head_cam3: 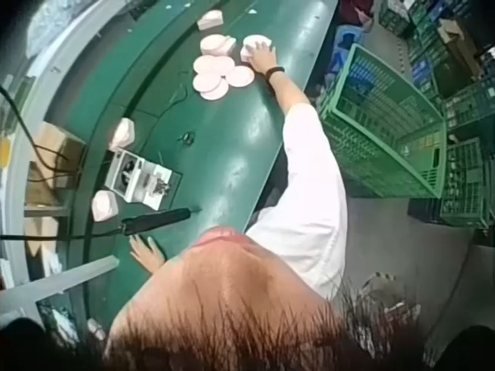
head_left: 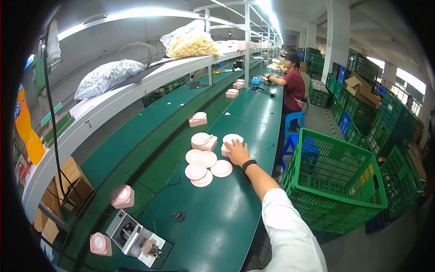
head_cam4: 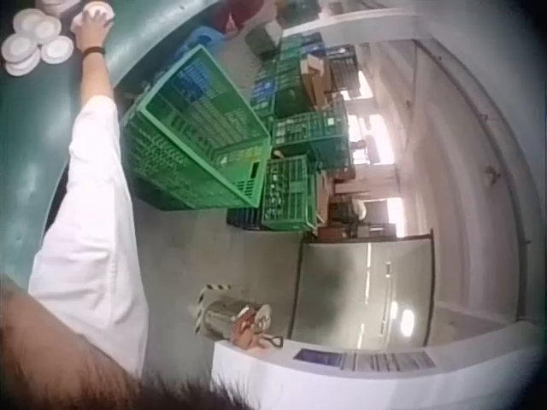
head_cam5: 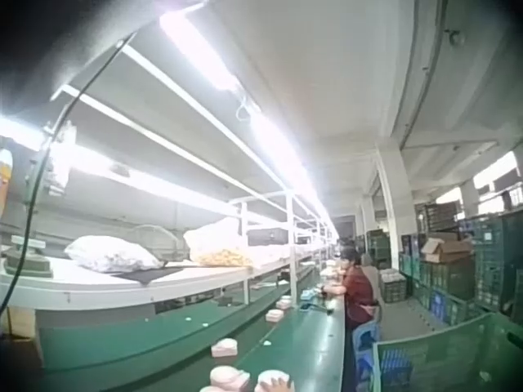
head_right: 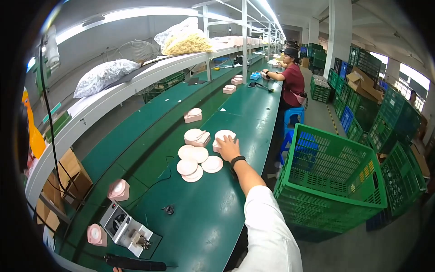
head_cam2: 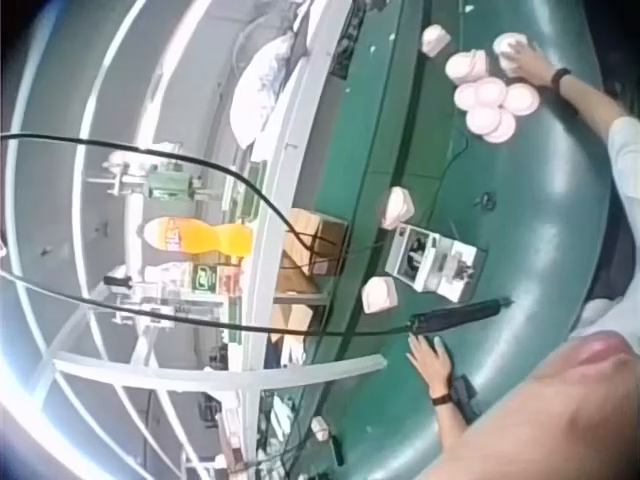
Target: The person picks up a pink base and a white disc, fits the disc onto the base, and uses a power screwdriver to drive a screw into the center. They repeat this process with several units, occasionally inserting a small metal pin into the disc by hand.
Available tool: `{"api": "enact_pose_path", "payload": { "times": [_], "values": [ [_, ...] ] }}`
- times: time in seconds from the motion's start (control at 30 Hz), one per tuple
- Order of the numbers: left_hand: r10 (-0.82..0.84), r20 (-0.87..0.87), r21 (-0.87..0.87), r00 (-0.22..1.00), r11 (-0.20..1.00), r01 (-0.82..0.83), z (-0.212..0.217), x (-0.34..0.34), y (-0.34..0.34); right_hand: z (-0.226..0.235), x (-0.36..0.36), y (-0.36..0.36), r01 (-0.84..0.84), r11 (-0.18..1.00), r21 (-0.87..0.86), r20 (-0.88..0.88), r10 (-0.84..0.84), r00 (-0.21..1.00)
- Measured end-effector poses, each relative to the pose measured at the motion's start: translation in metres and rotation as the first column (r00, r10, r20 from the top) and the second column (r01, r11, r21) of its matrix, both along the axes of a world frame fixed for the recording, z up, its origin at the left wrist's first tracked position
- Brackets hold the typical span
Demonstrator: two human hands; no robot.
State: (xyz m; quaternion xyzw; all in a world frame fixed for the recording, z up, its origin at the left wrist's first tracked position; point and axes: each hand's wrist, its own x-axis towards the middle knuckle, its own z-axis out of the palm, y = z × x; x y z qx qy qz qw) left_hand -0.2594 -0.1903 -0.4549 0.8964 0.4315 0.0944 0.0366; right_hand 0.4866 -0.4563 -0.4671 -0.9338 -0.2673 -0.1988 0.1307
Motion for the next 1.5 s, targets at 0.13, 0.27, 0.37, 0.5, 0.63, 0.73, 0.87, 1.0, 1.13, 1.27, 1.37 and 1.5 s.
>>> {"api": "enact_pose_path", "payload": {
  "times": [0.13, 0.27, 0.37, 0.5, 0.63, 0.73, 0.87, 1.0, 1.13, 1.27, 1.37, 1.5],
  "values": [
    [0.010, -0.010, 0.030, 1.000, 0.999, -0.009, -0.008, -0.012, 0.007, 0.004, 0.001, -0.019, 0.104, 0.994, 0.026, -0.015, -0.104, 0.994],
    [0.016, 0.062, 0.023, 0.998, 1.000, -0.017, 0.007, 0.005, -0.005, 0.003, -0.052, -0.039, 0.099, 0.995, 0.000, -0.019, -0.099, 0.995],
    [0.015, 0.078, 0.008, 0.997, 1.000, -0.016, 0.020, 0.010, -0.011, 0.004, -0.128, -0.063, 0.048, 0.999, 0.013, 0.018, -0.048, 0.999],
    [0.036, 0.250, 0.105, 0.967, 0.992, -0.064, 0.000, 0.003, -0.005, 0.015, -0.263, -0.065, -0.064, 0.998, -0.024, -0.048, 0.063, 0.997],
    [0.084, 0.511, 0.089, 0.856, 0.985, -0.149, -0.029, -0.012, 0.004, 0.105, -0.407, -0.082, -0.419, 0.869, -0.264, -0.316, 0.333, 0.889],
    [0.122, 0.596, 0.140, 0.794, 0.957, -0.252, 0.015, 0.020, -0.044, 0.165, -0.412, -0.091, -0.634, 0.677, 0.375, -0.815, 0.566, 0.122],
    [-0.231, 0.713, 0.245, 0.662, 0.967, 0.073, 0.033, 0.034, -0.107, 0.154, -0.397, -0.076, -0.580, 0.525, 0.623, -0.649, 0.760, -0.010],
    [-0.508, 0.448, 0.015, 0.735, 0.827, 0.562, 0.041, 0.041, -0.151, 0.108, -0.379, -0.009, -0.632, 0.666, 0.396, -0.640, 0.694, 0.329],
    [-0.514, 0.358, -0.171, 0.779, 0.784, 0.596, 0.052, 0.064, -0.156, 0.063, -0.320, 0.063, -0.601, 0.709, 0.369, -0.472, 0.700, 0.537],
    [-0.493, 0.429, -0.280, 0.757, 0.724, 0.630, 0.047, 0.063, -0.163, 0.042, -0.270, 0.118, -0.633, 0.757, 0.162, -0.368, 0.641, 0.673],
    [-0.470, 0.462, -0.316, 0.752, 0.705, 0.635, 0.041, 0.058, -0.163, 0.038, -0.267, 0.149, -0.610, 0.788, -0.084, -0.430, 0.524, 0.735],
    [-0.430, 0.477, -0.378, 0.766, 0.686, 0.621, 0.057, 0.057, -0.173, 0.033, -0.288, 0.175, -0.624, 0.764, -0.167, -0.420, 0.517, 0.746]
  ]
}}
